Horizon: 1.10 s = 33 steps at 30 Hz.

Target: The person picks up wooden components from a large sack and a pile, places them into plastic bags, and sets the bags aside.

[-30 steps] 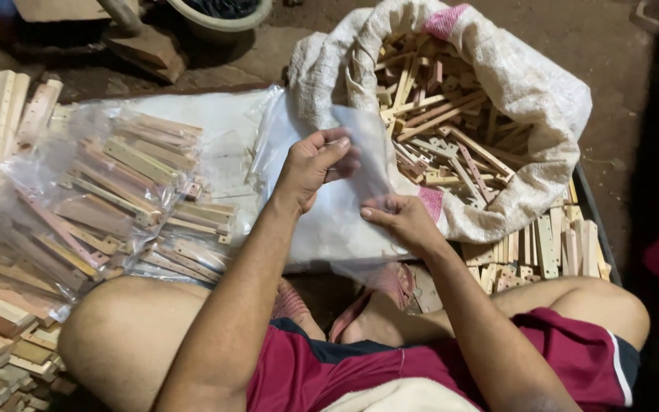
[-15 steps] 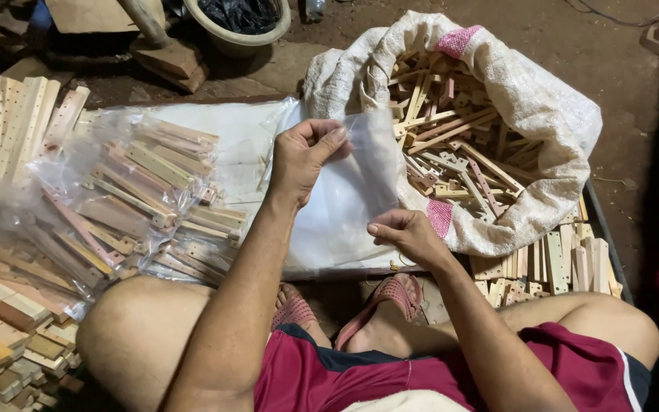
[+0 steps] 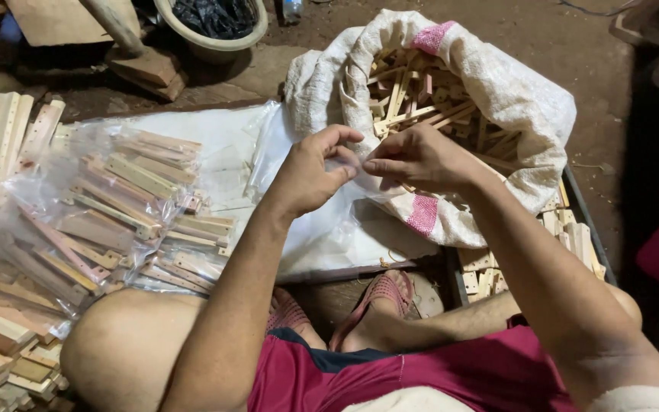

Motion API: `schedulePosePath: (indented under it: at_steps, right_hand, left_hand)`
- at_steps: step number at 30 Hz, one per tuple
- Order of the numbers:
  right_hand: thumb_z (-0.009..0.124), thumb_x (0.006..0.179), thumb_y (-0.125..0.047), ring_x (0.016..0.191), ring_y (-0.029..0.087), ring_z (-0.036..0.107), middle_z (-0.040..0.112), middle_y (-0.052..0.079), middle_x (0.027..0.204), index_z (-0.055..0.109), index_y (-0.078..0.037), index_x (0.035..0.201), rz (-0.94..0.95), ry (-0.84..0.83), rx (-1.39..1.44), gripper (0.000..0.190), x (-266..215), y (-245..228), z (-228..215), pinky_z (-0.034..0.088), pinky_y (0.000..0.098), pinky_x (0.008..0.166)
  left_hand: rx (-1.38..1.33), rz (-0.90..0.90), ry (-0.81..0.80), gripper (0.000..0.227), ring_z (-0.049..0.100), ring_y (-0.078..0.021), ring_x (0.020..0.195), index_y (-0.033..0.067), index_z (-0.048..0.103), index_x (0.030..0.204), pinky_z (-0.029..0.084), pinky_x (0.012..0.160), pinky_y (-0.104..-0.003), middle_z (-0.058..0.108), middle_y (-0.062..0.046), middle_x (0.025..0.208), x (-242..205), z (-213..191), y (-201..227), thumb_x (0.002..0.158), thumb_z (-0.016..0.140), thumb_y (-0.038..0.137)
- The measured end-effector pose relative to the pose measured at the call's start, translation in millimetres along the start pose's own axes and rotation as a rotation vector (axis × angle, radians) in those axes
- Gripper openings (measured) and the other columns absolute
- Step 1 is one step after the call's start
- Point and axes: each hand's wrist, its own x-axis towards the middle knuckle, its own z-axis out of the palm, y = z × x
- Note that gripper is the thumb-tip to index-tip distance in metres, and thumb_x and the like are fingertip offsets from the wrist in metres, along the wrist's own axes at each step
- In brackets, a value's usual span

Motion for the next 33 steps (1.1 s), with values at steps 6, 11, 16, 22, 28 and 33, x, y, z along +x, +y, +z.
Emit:
schedulePosePath:
  at_steps: [6,11,16,22,28,33]
  right_hand:
    - [0.077,0.095,-0.015,0.058,0.024,0.072,0.066,0.014,0.067,0.07,0.007,0.09,0.213,0.339,0.518,0.024,8.6,30.8,28.9,0.066,0.0408,0.058]
    - [0.072,0.087,-0.003,0.052,0.025,0.07,0.058,0.013,0.058,0.069,0.006,0.082,0.25,0.394,0.76,0.01,7.3,28.4,59.1,0.068,0.0451,0.057]
    - [0.076,0.093,-0.011,0.053,0.022,0.067,0.059,0.012,0.062,0.068,0.007,0.087,0.25,0.568,0.821,0.02,-7.7,43.0,75.2,0.064,0.0392,0.054]
    - [0.073,0.1,-0.025,0.06,0.022,0.075,0.068,0.014,0.059,0.073,0.0,0.078,0.153,0.592,0.506,0.032,-14.8,72.1,78.1,0.064,0.0344,0.059]
    - [0.067,0.099,-0.037,0.098,0.042,0.072,0.077,0.015,0.096,0.078,-0.018,0.112,0.498,0.601,-0.414,0.026,-6.8,245.7,10.7,0.059,0.0551,0.085]
    - [0.064,0.091,-0.025,0.094,0.046,0.075,0.076,0.024,0.089,0.077,0.0,0.103,0.748,0.331,-0.795,0.031,-32.4,327.8,5.5,0.059,0.0592,0.08]
  left_hand:
    - [0.242,-0.323,0.357,0.069,0.073,-0.0291,0.1,0.0137,0.059,0.118,0.057,0.089,-0.044,0.074,-0.008,0.095,-6.3,24.9,31.5,0.081,0.065,0.072]
    - [-0.405,-0.434,0.171,0.051,0.07,-0.0151,0.057,0.0032,0.064,0.11,0.058,0.049,-0.025,0.072,-0.009,0.076,-1.0,51.9,11.1,0.085,0.083,0.044]
    - [-0.222,-0.473,0.287,0.016,0.069,-0.0141,0.056,-0.0015,0.075,0.093,0.062,0.049,-0.023,0.069,-0.014,0.067,-2.5,44.0,-7.6,0.084,0.076,0.012]
    - [0.477,-0.411,0.253,0.016,0.076,-0.0314,0.089,0.017,0.077,0.1,0.06,0.079,-0.043,0.078,-0.006,0.082,-4.2,52.1,0.0,0.091,0.066,0.025]
    - [0.297,-0.442,0.287,0.017,0.072,-0.0237,0.074,0.0145,0.077,0.098,0.058,0.073,-0.039,0.068,-0.001,0.062,9.0,47.6,-1.7,0.087,0.068,0.024]
    - [0.313,-0.441,0.285,0.014,0.067,-0.0174,0.062,0.017,0.079,0.095,0.056,0.065,-0.034,0.06,0.005,0.053,22.0,34.0,1.3,0.086,0.07,0.024]
